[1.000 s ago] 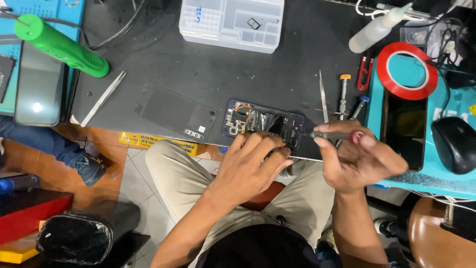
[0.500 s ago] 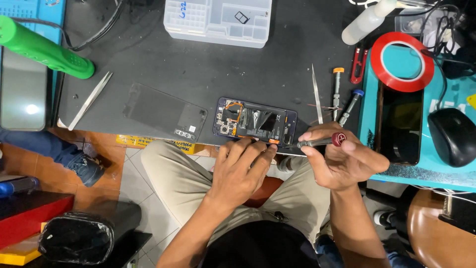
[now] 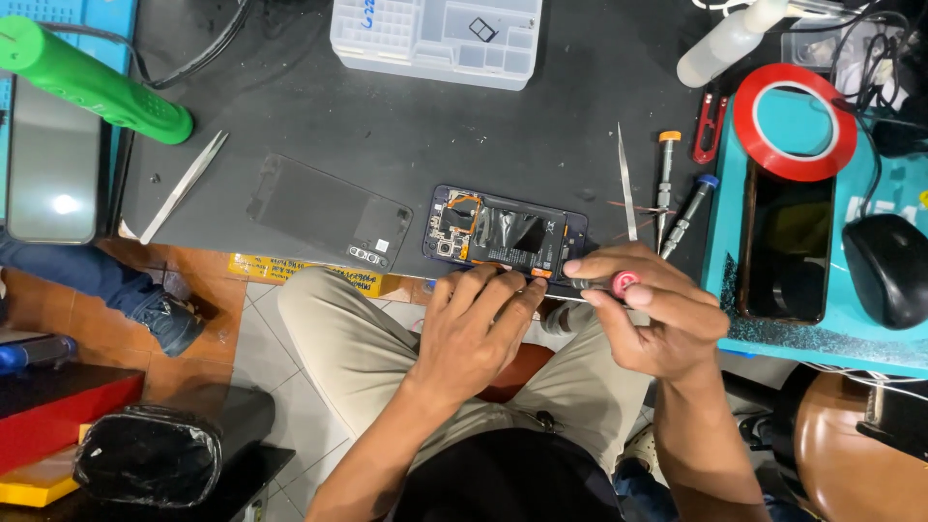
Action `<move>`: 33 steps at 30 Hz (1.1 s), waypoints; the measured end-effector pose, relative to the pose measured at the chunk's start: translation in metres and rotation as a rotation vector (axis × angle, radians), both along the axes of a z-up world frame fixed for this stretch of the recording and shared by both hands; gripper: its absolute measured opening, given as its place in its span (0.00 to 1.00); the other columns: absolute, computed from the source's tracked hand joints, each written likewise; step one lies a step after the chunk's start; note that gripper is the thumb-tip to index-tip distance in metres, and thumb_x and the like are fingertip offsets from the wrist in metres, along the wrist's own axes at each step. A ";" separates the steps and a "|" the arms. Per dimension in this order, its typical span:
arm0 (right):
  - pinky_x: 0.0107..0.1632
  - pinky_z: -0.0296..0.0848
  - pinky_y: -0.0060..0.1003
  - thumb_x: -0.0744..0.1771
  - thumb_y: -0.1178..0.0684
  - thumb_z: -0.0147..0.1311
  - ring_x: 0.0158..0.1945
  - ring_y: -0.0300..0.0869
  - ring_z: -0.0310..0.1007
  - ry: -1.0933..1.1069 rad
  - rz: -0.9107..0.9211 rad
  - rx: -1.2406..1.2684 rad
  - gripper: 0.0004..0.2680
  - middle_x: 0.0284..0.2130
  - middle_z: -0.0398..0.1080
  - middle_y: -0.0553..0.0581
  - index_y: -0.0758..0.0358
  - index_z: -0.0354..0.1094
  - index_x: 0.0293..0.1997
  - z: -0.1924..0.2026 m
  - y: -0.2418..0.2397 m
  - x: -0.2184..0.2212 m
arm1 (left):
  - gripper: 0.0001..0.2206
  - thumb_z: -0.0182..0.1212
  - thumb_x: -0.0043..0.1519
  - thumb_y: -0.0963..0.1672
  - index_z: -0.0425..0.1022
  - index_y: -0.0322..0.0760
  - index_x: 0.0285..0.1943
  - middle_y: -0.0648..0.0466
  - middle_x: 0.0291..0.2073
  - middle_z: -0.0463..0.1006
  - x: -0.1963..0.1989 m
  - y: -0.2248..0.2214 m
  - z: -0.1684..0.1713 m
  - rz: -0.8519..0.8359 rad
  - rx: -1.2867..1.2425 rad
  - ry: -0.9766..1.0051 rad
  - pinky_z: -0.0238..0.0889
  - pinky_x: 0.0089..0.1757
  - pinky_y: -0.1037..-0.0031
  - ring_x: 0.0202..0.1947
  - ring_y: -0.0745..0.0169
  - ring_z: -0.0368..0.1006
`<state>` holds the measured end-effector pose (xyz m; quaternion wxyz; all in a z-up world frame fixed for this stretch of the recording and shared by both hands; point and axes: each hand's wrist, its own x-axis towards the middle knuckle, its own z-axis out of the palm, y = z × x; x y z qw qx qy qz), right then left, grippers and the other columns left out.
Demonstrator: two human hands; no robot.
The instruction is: Connecting internal ribbon cables and fastening screws inside a disassembled mobile phone.
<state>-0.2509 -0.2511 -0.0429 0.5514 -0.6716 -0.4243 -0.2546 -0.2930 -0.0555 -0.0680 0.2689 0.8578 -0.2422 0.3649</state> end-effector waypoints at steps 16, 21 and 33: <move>0.26 0.71 0.50 0.65 0.59 0.66 0.22 0.62 0.71 -0.022 -0.197 -0.350 0.14 0.24 0.74 0.67 0.65 0.56 0.27 0.044 0.006 -0.005 | 0.06 0.62 0.61 0.38 0.80 0.39 0.44 0.52 0.35 0.75 -0.002 0.000 0.002 -0.002 -0.019 0.013 0.60 0.38 0.67 0.40 0.52 0.73; 0.27 0.75 0.44 0.63 0.62 0.68 0.22 0.58 0.73 -0.028 -0.267 -0.327 0.17 0.24 0.75 0.63 0.62 0.53 0.26 0.034 0.004 -0.010 | 0.06 0.63 0.60 0.38 0.80 0.38 0.43 0.51 0.35 0.74 -0.002 0.001 -0.001 -0.030 -0.032 0.050 0.58 0.38 0.67 0.41 0.51 0.74; 0.27 0.76 0.42 0.62 0.65 0.68 0.24 0.60 0.79 0.058 -0.235 -0.281 0.15 0.28 0.80 0.65 0.64 0.56 0.27 0.033 0.011 -0.010 | 0.03 0.63 0.61 0.39 0.80 0.38 0.41 0.51 0.33 0.73 -0.001 -0.003 0.000 -0.002 -0.044 0.045 0.58 0.36 0.67 0.39 0.51 0.73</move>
